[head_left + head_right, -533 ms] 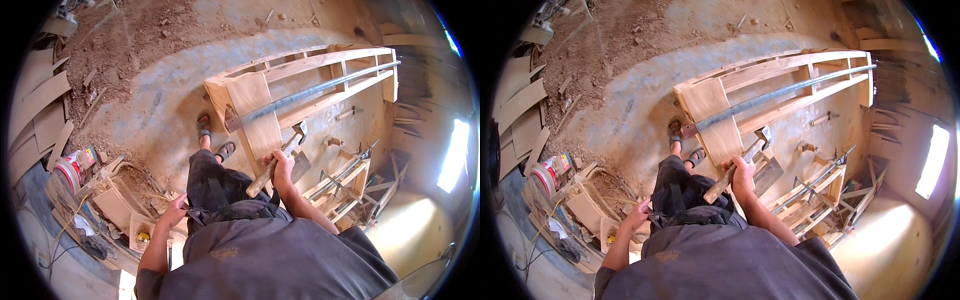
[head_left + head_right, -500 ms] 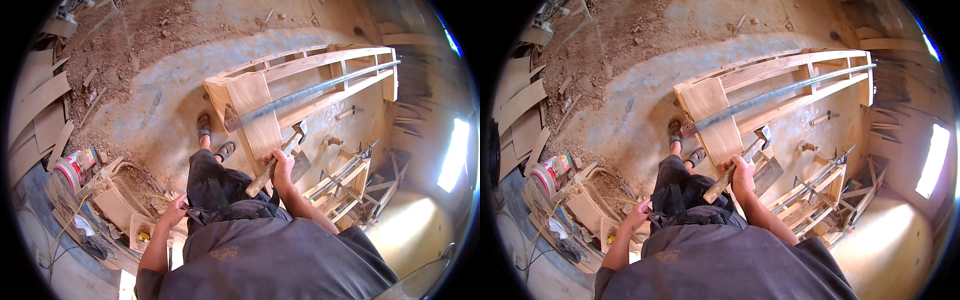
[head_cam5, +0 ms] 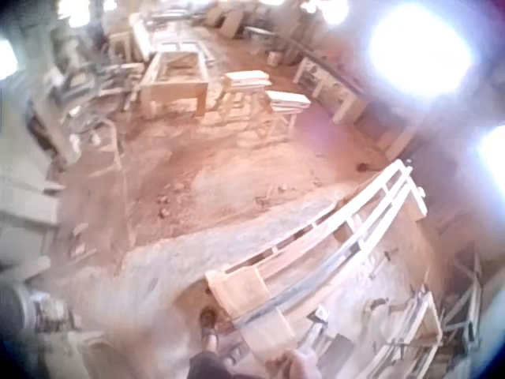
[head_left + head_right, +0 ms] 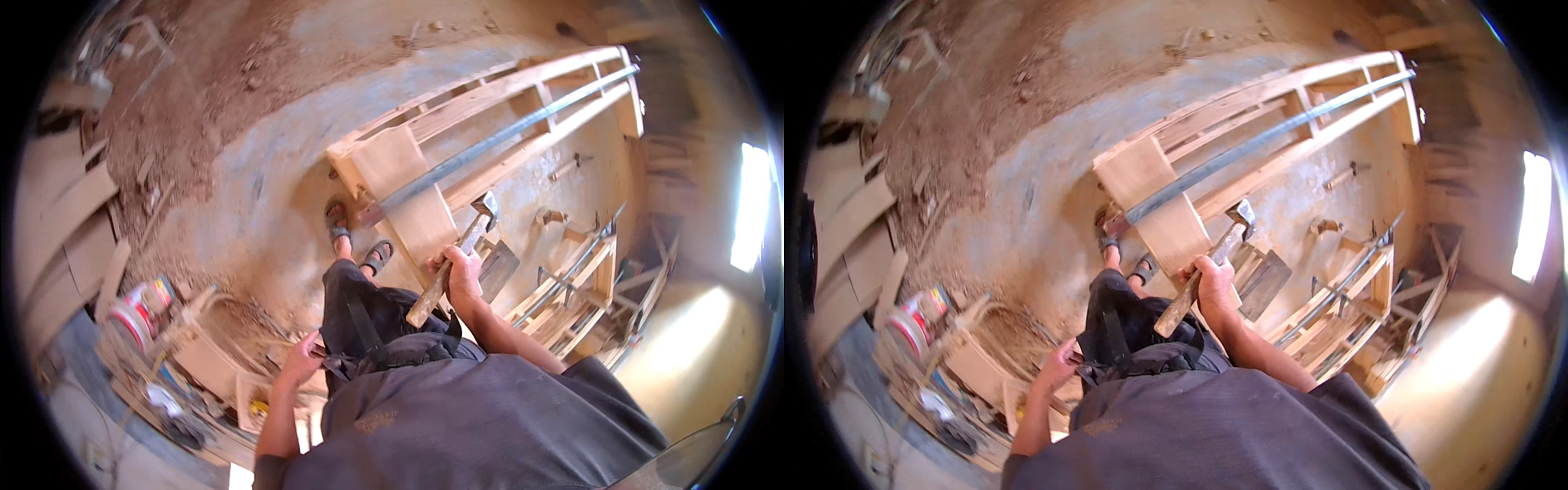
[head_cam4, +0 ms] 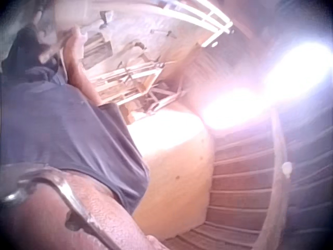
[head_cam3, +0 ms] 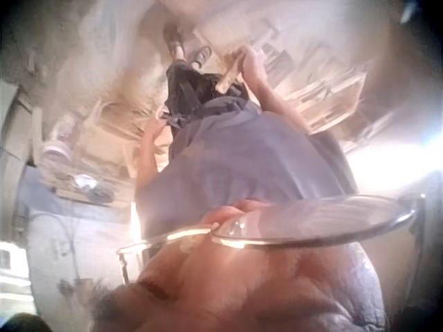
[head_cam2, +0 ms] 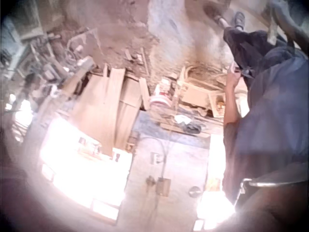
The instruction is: The person assembles wooden furniture components by measuring the wood with a tape measure and striking it with a hammer to secure joints.
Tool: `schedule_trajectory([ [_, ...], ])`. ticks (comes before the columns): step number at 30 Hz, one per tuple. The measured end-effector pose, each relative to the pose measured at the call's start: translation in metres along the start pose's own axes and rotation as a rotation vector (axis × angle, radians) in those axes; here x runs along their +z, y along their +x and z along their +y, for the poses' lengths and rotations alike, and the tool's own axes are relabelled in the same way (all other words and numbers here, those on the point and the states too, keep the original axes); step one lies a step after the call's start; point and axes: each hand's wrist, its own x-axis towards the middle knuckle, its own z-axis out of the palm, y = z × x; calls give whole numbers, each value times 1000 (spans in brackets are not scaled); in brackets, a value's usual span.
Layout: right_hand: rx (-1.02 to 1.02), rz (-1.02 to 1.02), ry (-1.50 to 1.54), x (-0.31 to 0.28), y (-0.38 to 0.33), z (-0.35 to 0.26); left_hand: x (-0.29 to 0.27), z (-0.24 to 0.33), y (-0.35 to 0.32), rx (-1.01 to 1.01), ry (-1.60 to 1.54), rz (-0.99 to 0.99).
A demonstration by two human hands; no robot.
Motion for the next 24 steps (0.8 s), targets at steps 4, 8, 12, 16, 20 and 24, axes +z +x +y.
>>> schedule_trajectory([
  [4,-29,9,-58,4,-4,-14,-11,56,13,127,235,101],
  [8,-76,36,14,-3,2,-9,-5,153,54,437,286,367],
  [12,-139,69,26,-12,6,-2,24,272,102,792,455,530],
  [16,-146,92,40,-7,9,6,67,346,139,1005,769,582],
  [20,-127,107,72,-8,4,0,105,350,166,892,1210,758],
  [24,-145,124,-6,-11,4,1,108,347,167,939,1312,801],
])
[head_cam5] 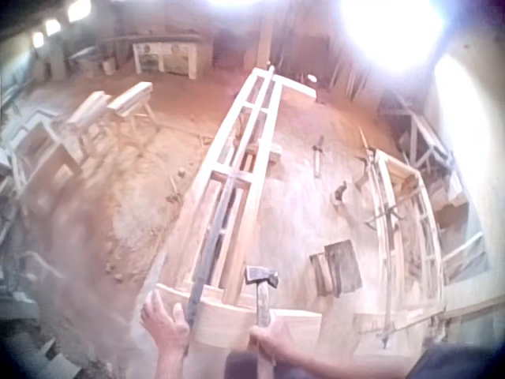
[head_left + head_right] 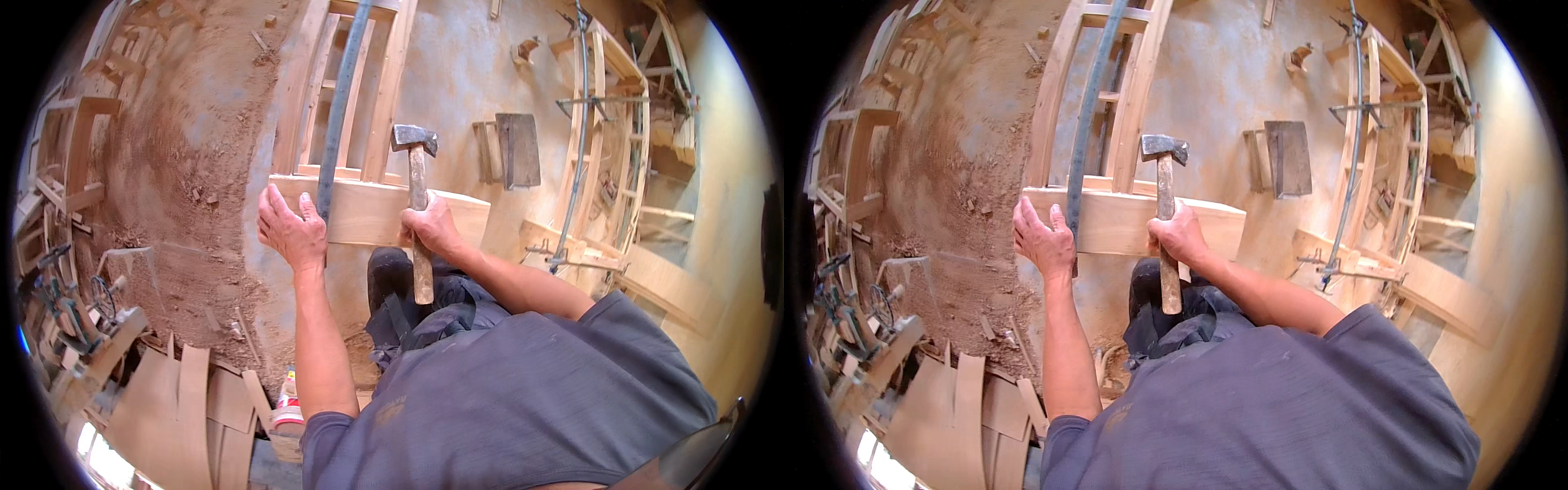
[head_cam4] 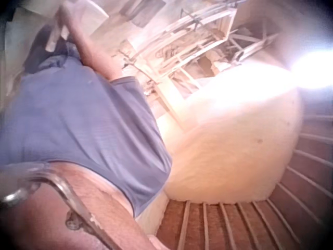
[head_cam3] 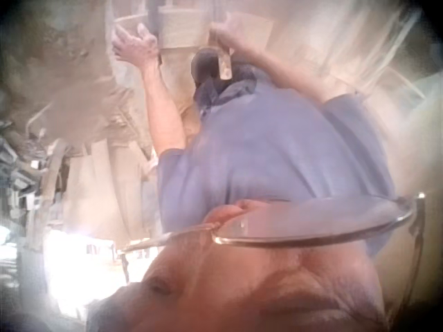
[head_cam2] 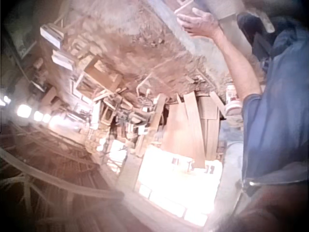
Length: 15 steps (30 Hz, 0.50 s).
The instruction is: The person assembles wooden furniture components by measuring the wood with a tape measure and striking it with a hammer to secure joints.
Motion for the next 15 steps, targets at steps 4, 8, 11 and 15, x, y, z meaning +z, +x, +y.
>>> schedule_trajectory([
  [4,0,9,3,3,-3,2,-2,0,-1,8,14,4],
  [8,21,26,6,7,-1,5,-5,-3,-1,-21,68,-8],
  [11,53,-2,32,0,-1,10,-3,-2,-3,-6,29,-5],
  [15,25,-44,34,-18,7,10,-8,-3,-6,26,-243,-7],
])
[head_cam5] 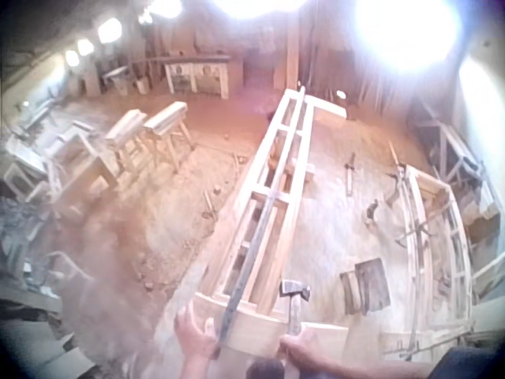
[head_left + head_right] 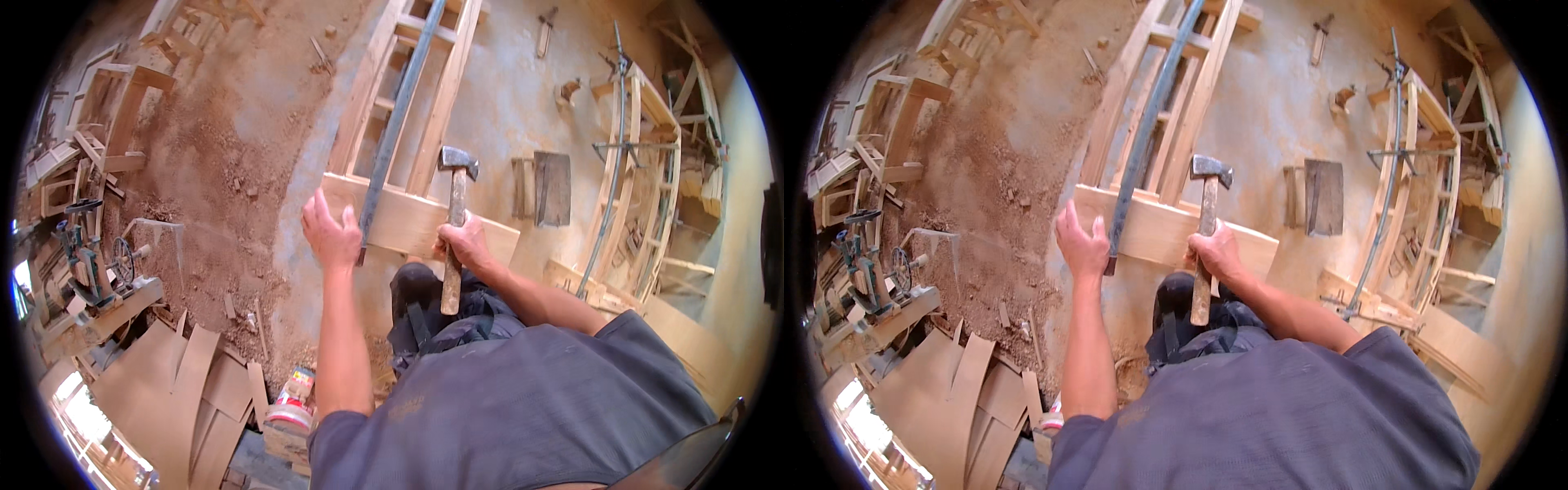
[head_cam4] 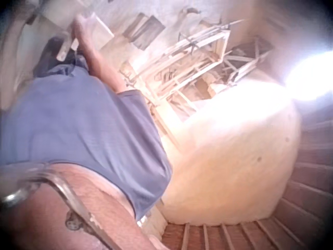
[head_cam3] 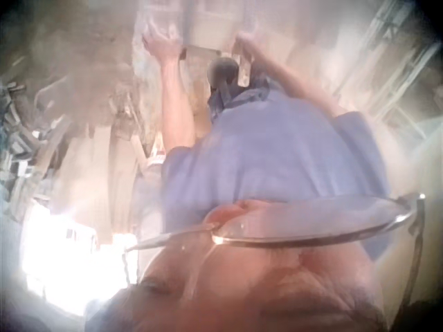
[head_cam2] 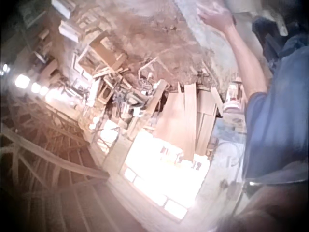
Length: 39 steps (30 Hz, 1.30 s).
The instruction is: The person assembles wooden furniture components by measuring the wood with a tape measure and striking it with a hammer to secure joints.
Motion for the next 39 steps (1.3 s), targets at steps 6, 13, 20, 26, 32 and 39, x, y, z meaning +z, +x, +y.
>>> schedule_trajectory([
  [6,-279,31,-244,22,7,18,-41,-39,-117,-239,-30,181],
  [13,-314,-528,-512,-42,2,-3,-17,9,-339,-776,-155,210],
  [20,-332,-801,-878,-88,3,4,61,37,-539,-1320,-516,652],
  [26,-799,-314,-1517,-101,-27,5,35,-26,-610,-1641,-66,800],
  [32,-970,-428,-1599,-128,12,44,74,-165,-750,-1510,112,482],
  [39,-1026,-212,-1382,-96,-73,27,9,-117,-678,-1522,51,427],
])
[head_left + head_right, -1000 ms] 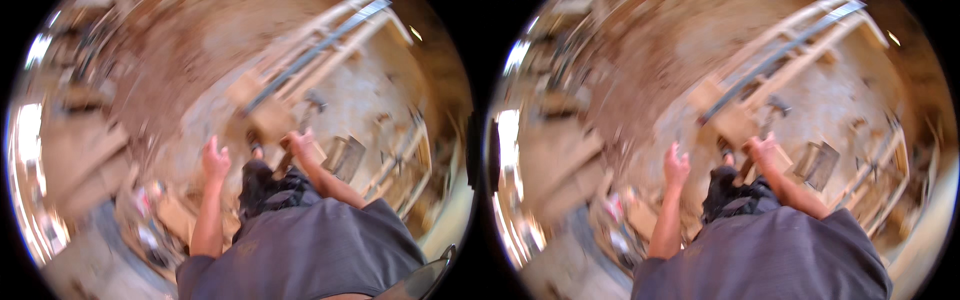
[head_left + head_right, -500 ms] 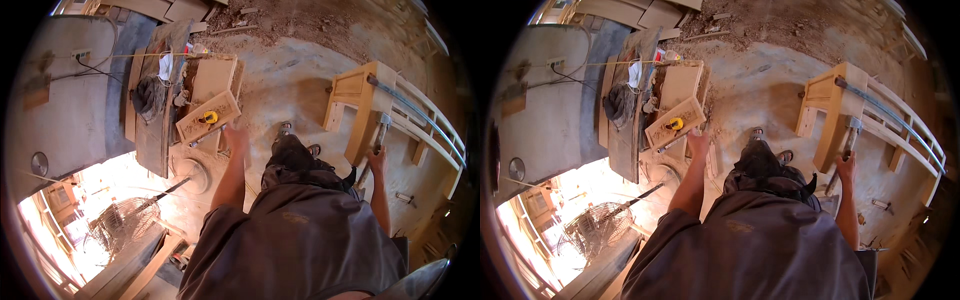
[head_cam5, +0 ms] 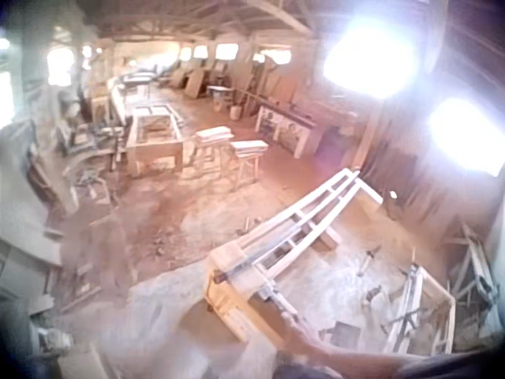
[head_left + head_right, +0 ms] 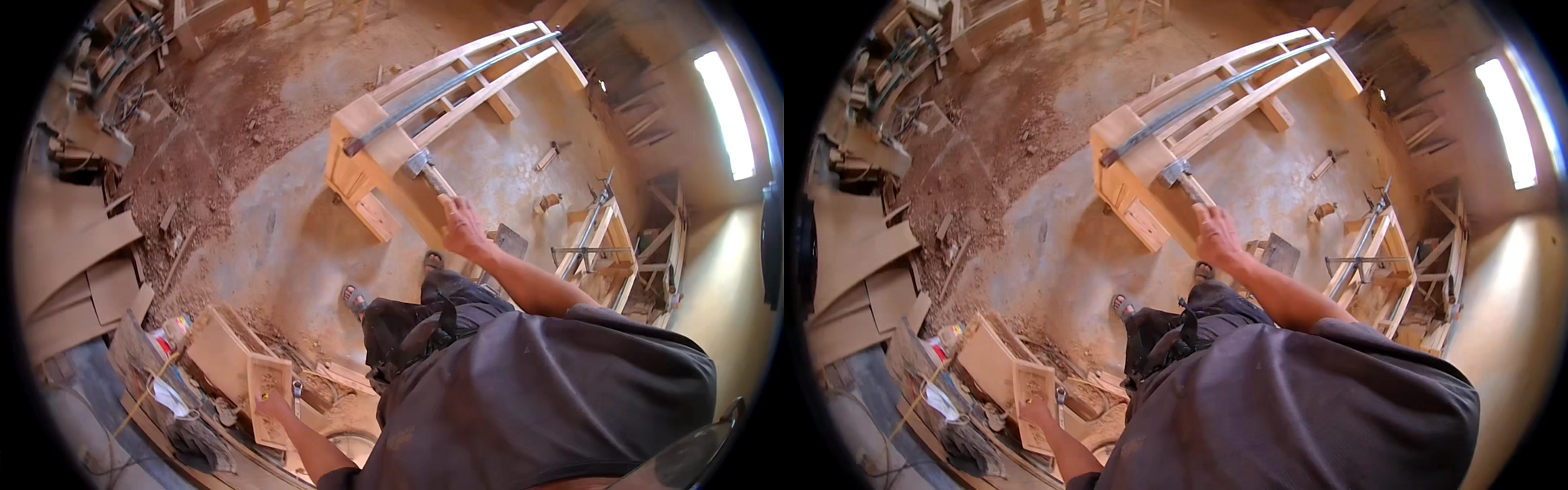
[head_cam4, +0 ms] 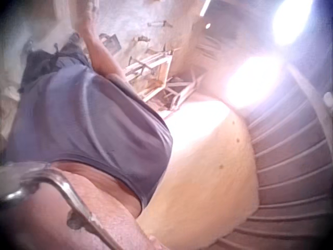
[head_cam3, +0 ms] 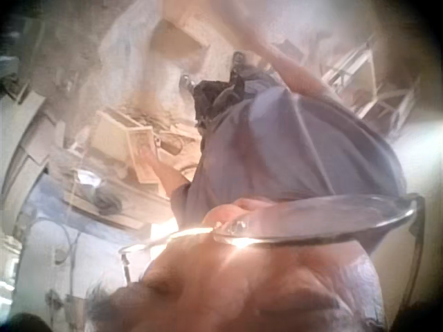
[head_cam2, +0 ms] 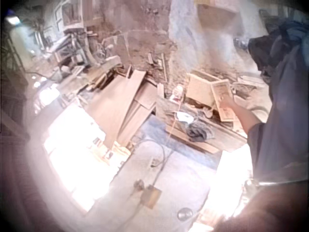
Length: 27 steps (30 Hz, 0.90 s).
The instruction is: The person assembles wooden furniture components by measuring the wood with a tape measure and striking it with a hammer to secure joints.
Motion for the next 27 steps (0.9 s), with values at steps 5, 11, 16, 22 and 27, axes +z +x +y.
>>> schedule_trajectory([
  [5,-67,-451,571,-3,-11,-60,-30,133,-72,88,-422,-206],
  [11,-13,-725,1268,-31,-6,-27,12,347,-300,947,-780,-350],
  [16,209,-916,1400,-104,16,77,50,429,-426,1085,-795,-387],
  [22,-189,-522,736,-144,9,221,103,476,-506,615,-938,-1135],
  [27,-214,-486,704,-159,13,290,110,521,-548,559,-797,-1390],
])
